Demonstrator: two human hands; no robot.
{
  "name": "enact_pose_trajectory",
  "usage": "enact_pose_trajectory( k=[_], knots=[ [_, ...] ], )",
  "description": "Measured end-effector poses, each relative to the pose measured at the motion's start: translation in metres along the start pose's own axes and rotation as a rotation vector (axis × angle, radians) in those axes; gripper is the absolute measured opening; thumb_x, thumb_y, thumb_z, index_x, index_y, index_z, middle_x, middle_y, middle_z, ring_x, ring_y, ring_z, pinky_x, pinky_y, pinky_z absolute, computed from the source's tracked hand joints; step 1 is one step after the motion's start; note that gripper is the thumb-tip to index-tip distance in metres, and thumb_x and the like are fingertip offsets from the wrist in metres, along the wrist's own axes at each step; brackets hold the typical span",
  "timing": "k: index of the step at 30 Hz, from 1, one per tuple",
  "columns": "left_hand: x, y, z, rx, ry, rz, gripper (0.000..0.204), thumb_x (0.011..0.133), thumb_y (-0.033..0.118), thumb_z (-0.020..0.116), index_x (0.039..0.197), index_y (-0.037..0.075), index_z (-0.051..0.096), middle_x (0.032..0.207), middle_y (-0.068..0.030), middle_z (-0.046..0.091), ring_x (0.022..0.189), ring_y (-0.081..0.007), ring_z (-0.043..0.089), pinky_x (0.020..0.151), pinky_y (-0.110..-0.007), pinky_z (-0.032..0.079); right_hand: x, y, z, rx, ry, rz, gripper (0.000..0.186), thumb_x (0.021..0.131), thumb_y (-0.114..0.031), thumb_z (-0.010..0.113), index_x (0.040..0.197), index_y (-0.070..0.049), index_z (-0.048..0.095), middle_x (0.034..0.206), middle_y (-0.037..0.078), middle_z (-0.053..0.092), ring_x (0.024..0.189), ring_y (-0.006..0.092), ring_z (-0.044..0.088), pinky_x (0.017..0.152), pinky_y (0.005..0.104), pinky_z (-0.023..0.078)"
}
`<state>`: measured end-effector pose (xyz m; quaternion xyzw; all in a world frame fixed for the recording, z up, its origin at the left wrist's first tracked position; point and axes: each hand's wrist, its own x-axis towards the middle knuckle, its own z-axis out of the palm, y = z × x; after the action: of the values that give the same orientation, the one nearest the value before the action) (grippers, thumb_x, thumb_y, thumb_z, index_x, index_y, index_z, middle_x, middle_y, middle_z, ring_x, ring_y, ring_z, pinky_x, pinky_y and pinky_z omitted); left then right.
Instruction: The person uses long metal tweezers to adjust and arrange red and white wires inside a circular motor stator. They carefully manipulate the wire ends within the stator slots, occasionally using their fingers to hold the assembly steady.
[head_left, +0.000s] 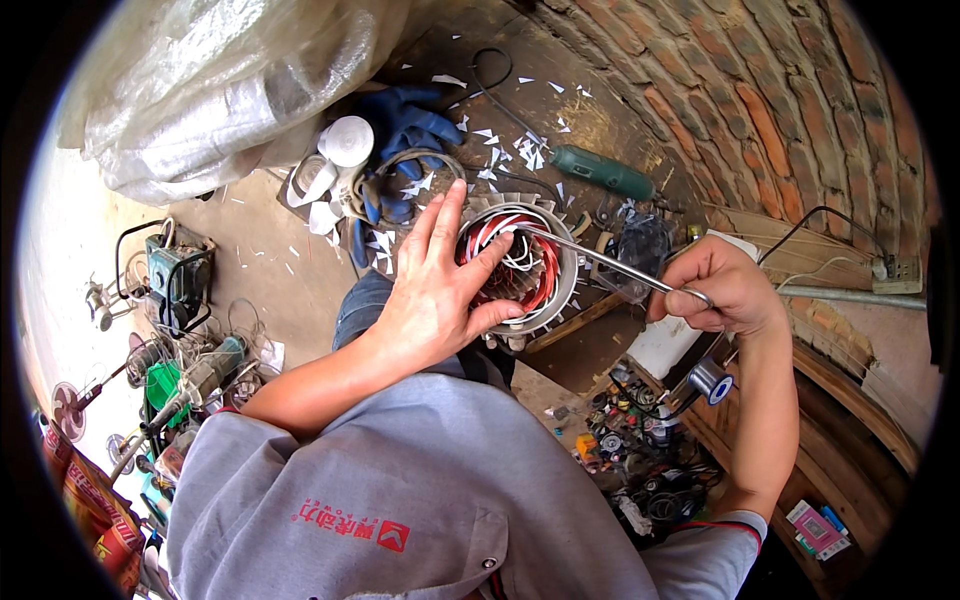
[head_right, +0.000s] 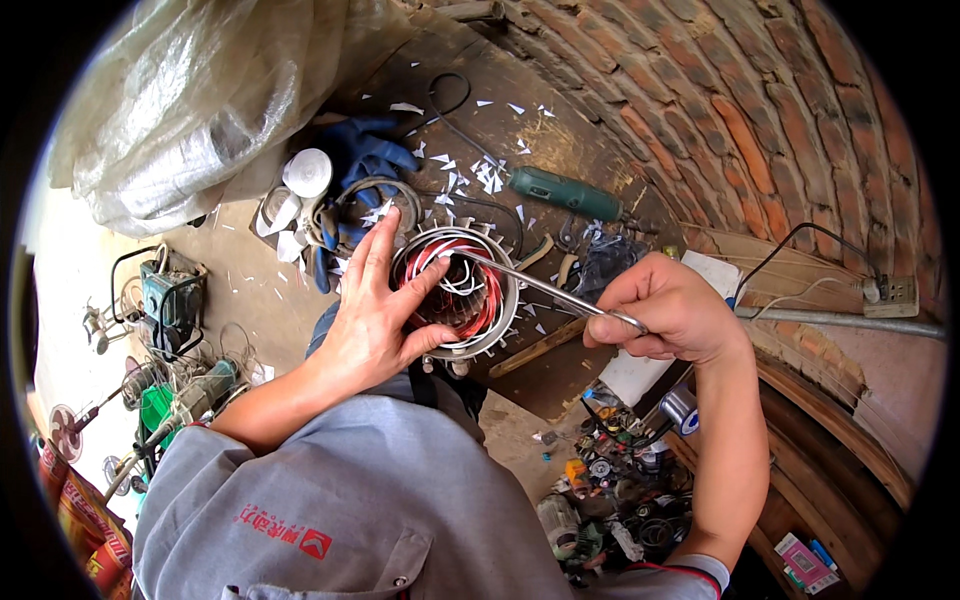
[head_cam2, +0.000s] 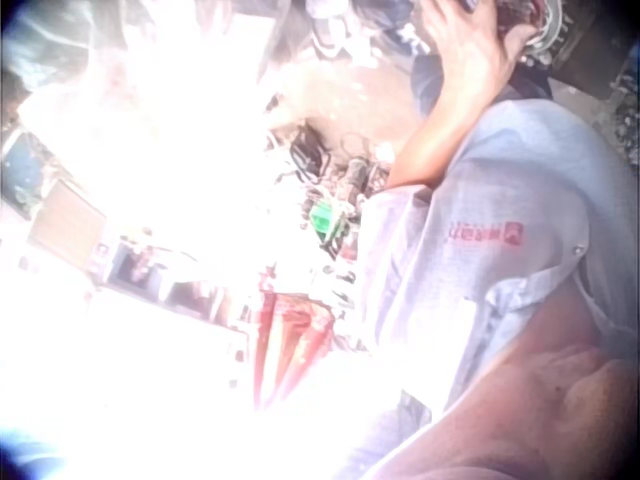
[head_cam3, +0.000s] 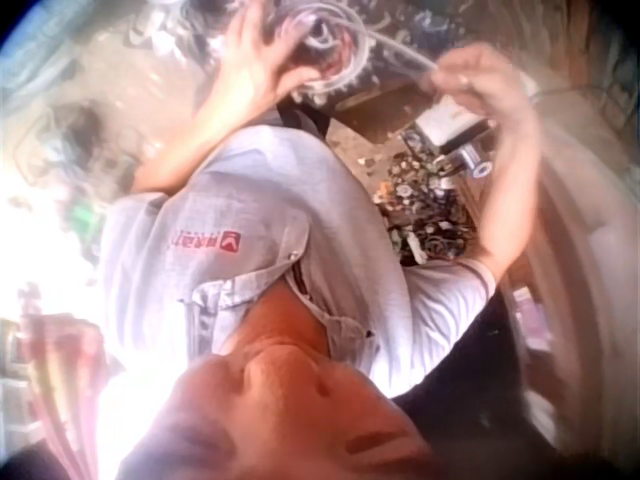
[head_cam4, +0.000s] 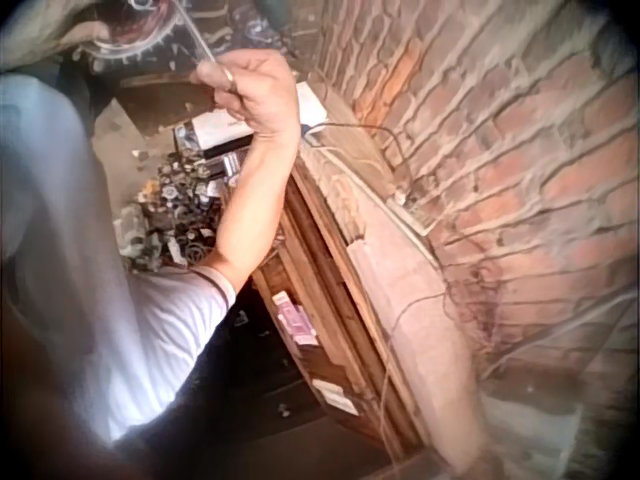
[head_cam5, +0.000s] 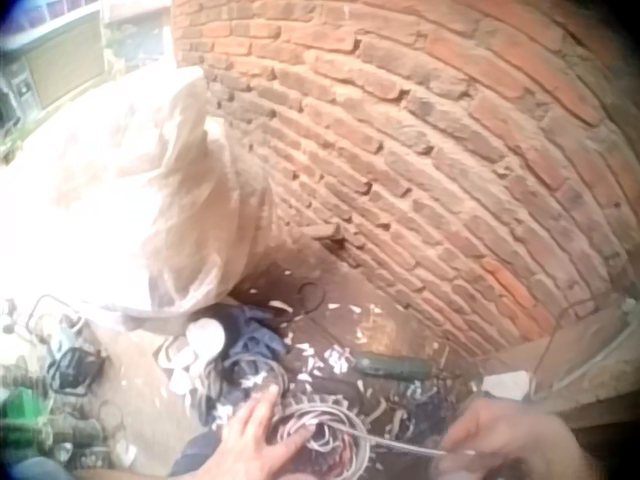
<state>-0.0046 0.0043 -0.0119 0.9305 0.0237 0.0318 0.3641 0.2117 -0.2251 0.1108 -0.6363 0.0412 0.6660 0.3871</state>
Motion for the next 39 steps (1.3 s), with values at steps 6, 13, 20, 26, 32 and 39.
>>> enact_pose_trajectory(
  k=[6,13,20,26,32,39],
  knots=[
    [0.001,-0.002,0.0,-0.072,-0.005,-0.003,0.068,0.075,0.046,0.079,0.13,0.009,0.062,0.153,-0.0371,0.018,0.136,-0.0538,0.03,0.109,-0.057,0.033,0.003,-0.018,0.001,-0.104,0.018,0.051,0.027,0.076,-0.018,0.083,0.081,0.006,0.072,0.053,0.001,0.055,0.038,0.0043,0.038,0.037,0.0211,0.022],
    [0.002,-0.003,0.001,-0.092,-0.002,0.007,0.068,0.074,0.044,0.079,0.13,0.009,0.062,0.153,-0.0367,0.018,0.136,-0.054,0.029,0.109,-0.056,0.032,0.006,-0.024,0.006,-0.148,-0.011,0.078,0.021,0.078,-0.013,0.082,0.079,0.005,0.072,0.054,-0.001,0.055,0.042,0.0033,0.04,0.04,0.0206,0.025],
    [0.001,-0.003,0.002,-0.092,0.003,0.01,0.067,0.074,0.043,0.08,0.13,0.01,0.062,0.153,-0.0362,0.017,0.136,-0.054,0.029,0.109,-0.057,0.032,0.01,-0.025,0.001,-0.233,-0.059,0.076,0.021,0.079,-0.014,0.08,0.079,0.004,0.072,0.053,-0.001,0.053,0.044,0.0035,0.041,0.041,0.0217,0.026],
    [0.001,-0.001,-0.001,-0.027,0.0,0.0,0.068,0.074,0.046,0.078,0.13,0.01,0.063,0.153,-0.0355,0.018,0.136,-0.0528,0.03,0.109,-0.055,0.033,0.015,-0.026,0.001,-0.253,-0.081,0.084,0.02,0.08,-0.015,0.079,0.078,0.004,0.072,0.053,-0.002,0.052,0.044,0.0034,0.041,0.042,0.0219,0.026],
    [0.002,0.0,-0.003,0.021,0.0,0.009,0.065,0.077,0.047,0.075,0.129,0.01,0.063,0.154,-0.035,0.019,0.136,-0.0525,0.031,0.109,-0.055,0.034,0.019,-0.023,0.005,-0.301,-0.137,0.144,0.02,0.082,-0.016,0.078,0.079,0.003,0.072,0.054,-0.003,0.053,0.045,0.0026,0.042,0.043,0.0211,0.027],
    [0.0,-0.004,-0.005,-0.027,0.016,0.051,0.062,0.079,0.046,0.075,0.13,0.013,0.063,0.155,-0.0349,0.017,0.138,-0.0521,0.028,0.111,-0.055,0.03,-0.004,-0.017,0.01,-0.27,-0.062,0.105,0.016,0.08,-0.008,0.078,0.087,0.005,0.073,0.064,0.0,0.063,0.052,0.0028,0.051,0.046,0.0196,0.035]
  ],
)
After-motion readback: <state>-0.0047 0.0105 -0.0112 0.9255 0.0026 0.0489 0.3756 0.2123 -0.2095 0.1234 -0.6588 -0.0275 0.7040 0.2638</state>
